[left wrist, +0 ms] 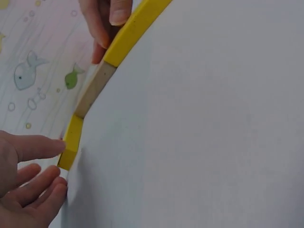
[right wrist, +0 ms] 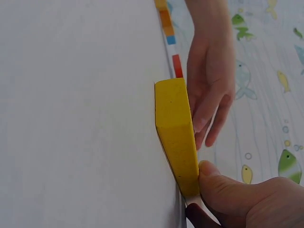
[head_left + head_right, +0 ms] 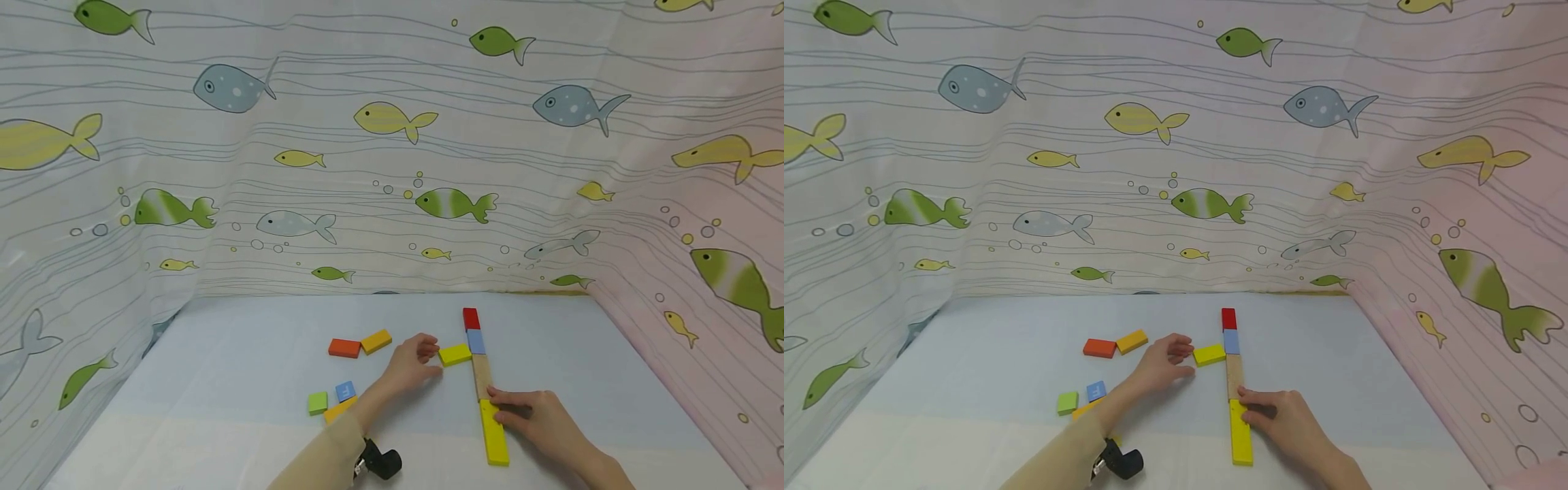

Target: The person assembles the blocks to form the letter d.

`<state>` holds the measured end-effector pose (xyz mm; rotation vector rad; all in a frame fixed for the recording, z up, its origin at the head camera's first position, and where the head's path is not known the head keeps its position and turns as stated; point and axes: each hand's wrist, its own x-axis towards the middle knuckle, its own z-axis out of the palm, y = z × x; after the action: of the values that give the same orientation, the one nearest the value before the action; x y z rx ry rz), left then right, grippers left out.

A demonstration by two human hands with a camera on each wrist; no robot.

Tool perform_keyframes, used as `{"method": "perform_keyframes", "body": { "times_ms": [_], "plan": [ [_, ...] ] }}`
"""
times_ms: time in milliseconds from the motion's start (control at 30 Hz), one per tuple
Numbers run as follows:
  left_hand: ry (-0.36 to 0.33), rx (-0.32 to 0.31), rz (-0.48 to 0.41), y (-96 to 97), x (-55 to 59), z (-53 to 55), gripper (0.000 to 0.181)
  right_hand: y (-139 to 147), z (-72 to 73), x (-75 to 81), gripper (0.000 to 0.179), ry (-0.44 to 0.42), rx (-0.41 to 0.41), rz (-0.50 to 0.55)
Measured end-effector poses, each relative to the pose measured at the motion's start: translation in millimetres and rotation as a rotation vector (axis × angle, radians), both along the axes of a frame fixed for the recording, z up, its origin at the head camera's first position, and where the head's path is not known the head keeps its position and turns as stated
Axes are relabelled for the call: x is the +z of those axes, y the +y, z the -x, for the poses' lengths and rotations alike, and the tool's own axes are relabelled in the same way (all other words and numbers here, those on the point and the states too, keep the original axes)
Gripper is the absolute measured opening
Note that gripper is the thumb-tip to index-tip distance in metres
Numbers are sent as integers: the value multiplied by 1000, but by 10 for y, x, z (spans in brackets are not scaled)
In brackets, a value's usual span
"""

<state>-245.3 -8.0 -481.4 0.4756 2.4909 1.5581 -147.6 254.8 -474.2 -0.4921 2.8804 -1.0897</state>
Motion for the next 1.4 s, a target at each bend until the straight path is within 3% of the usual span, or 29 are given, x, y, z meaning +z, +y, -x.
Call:
{"method": "perform_keyframes", "body": {
  "times_ms": [300, 533, 733, 967, 1400],
  "plan": [
    [7, 40, 44, -333, 184, -154, 50, 12, -7, -4, 37, 3, 7, 9],
    [90, 129, 8, -679, 336, -193, 44, 11, -6, -11, 37, 5, 0, 11],
    [123, 204, 5, -966, 331, -178, 44, 24, -9, -29, 37, 19, 6, 5],
    [86, 309, 30, -1246, 299, -195, 45, 26, 5, -47, 37, 19, 10, 12],
    [87, 393, 101, -1595, 158, -107, 48, 44, 4, -65, 36, 50, 20, 11]
  ]
}}
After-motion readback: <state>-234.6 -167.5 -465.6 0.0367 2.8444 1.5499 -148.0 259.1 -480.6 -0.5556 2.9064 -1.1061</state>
